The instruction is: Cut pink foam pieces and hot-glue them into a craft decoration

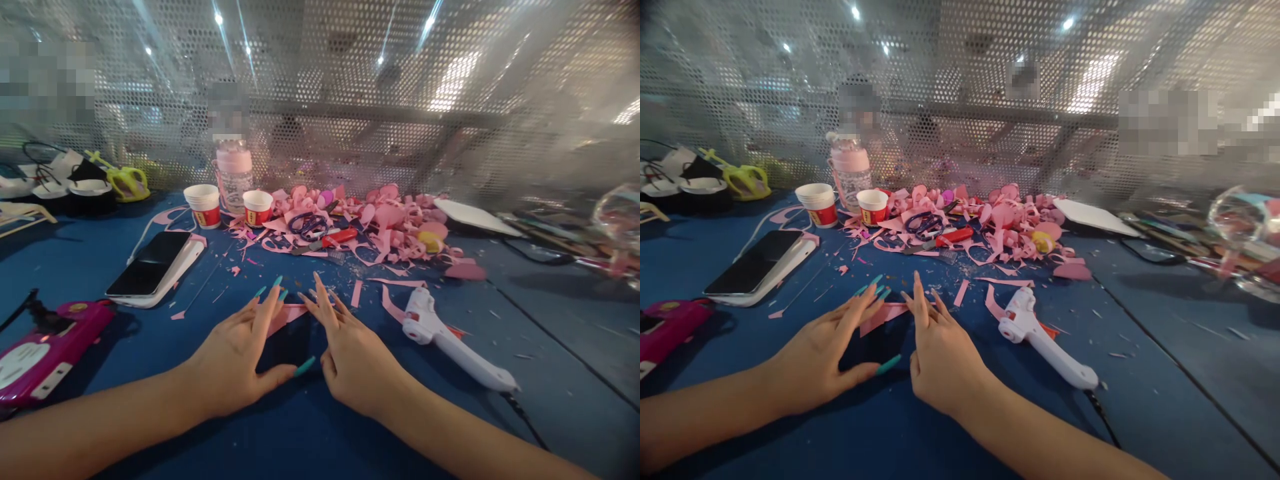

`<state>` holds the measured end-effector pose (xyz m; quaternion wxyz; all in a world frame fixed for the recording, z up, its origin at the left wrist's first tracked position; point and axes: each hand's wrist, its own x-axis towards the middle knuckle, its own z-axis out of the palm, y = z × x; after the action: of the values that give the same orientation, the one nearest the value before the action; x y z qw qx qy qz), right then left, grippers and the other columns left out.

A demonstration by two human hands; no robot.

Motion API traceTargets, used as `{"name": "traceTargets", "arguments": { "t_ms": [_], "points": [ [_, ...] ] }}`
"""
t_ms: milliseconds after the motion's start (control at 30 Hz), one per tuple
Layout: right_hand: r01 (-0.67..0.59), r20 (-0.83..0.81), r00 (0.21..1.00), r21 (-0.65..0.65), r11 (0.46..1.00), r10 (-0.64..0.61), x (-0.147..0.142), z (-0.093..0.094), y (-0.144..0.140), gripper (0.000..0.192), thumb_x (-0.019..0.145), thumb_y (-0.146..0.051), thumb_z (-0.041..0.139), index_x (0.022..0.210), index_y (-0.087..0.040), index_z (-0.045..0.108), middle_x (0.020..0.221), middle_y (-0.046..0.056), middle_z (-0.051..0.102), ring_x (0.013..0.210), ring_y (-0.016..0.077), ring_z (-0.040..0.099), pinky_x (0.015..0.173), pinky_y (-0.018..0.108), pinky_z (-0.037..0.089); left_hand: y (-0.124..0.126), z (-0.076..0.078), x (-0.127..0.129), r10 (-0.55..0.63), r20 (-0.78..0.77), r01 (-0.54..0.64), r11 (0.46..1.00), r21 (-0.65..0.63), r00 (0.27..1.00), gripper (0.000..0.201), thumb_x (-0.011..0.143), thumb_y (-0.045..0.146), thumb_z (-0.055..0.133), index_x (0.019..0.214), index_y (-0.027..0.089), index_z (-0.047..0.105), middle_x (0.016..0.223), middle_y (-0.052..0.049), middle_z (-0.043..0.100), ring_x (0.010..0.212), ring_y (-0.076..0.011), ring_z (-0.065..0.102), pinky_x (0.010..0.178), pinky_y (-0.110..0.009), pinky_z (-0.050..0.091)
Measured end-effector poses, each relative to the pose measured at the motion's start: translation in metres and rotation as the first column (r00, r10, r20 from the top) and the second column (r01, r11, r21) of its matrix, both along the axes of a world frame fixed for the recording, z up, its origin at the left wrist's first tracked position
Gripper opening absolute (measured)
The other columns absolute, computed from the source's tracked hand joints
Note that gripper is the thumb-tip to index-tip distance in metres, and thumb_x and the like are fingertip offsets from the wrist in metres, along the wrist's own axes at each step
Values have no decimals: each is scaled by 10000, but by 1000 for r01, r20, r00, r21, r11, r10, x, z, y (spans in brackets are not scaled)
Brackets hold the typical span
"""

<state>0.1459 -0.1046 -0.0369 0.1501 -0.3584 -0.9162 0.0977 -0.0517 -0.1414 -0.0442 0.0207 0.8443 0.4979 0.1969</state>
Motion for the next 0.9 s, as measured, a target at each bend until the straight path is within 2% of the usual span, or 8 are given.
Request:
{"name": "traceTargets", "arguments": {
  "t_ms": [133, 300, 400, 533, 733, 900],
  "points": [
    [5, 9, 1000, 6, 1000, -5, 0, 1, 0, 928, 593, -62, 387, 1366, -39, -126, 1293, 127, 460, 1254, 199, 329, 1032, 432, 304, -5, -2, 1, -5, -60, 1, 997, -73, 998, 927, 775, 487, 478, 1363, 124, -139, 1279, -206, 444, 1179, -313, 417, 910, -467, 412],
    [0, 13, 1000, 18, 1000, 0, -1, 3, 0, 924, 592, -56, 383, 1372, -53, -114, 1283, 114, 473, 1245, 194, 347, 1037, 432, 302, -2, 0, 0, -65, 4, 65, 993, -101, 998, 954, 769, 470, 490, 1350, 150, -196, 1364, -187, 332, 1256, -294, 304, 993, -499, 304],
    [1, 8, 1000, 25, 1000, -1, -1, 3, -1, 917, 600, -54, 380, 1375, -66, -110, 1292, 102, 466, 1246, 189, 344, 1036, 427, 307, -1, 1, 0, -105, 37, 109, 982, -157, 994, 985, 754, 455, 512, 1341, 163, -222, 1361, -169, 346, 1262, -290, 295, 998, -506, 288],
    [1, 25, 1000, 38, 999, -2, 0, 2, -1, 922, 597, -55, 378, 1367, -45, -129, 1301, 113, 453, 1244, 188, 348, 1036, 418, 308, 0, 3, 2, -99, 19, 101, 973, -210, 995, 1040, 716, 451, 555, 1338, 166, -228, 1381, -181, 301, 1260, -301, 295, 981, -499, 310],
    [-6, 46, 999, 67, 998, 3, -1, 2, -1, 922, 590, -61, 383, 1371, -37, -107, 1268, 138, 487, 1230, 205, 369, 1018, 431, 326, 0, 8, 5, -106, -18, 99, 968, -232, 994, 1048, 682, 462, 578, 1361, 134, -150, 1349, -172, 365, 1261, -302, 294, 1009, -492, 270],
    [0, 71, 997, 91, 996, -7, -3, 4, -1, 941, 578, -61, 388, 1360, -19, -133, 1217, 166, 525, 1191, 223, 420, 991, 438, 352, 0, 7, 5, -145, 6, 143, 968, -205, 989, 1032, 697, 447, 566, 1358, 148, -168, 1375, -167, 322, 1274, -290, 272, 1024, -508, 229]
  ]
}}
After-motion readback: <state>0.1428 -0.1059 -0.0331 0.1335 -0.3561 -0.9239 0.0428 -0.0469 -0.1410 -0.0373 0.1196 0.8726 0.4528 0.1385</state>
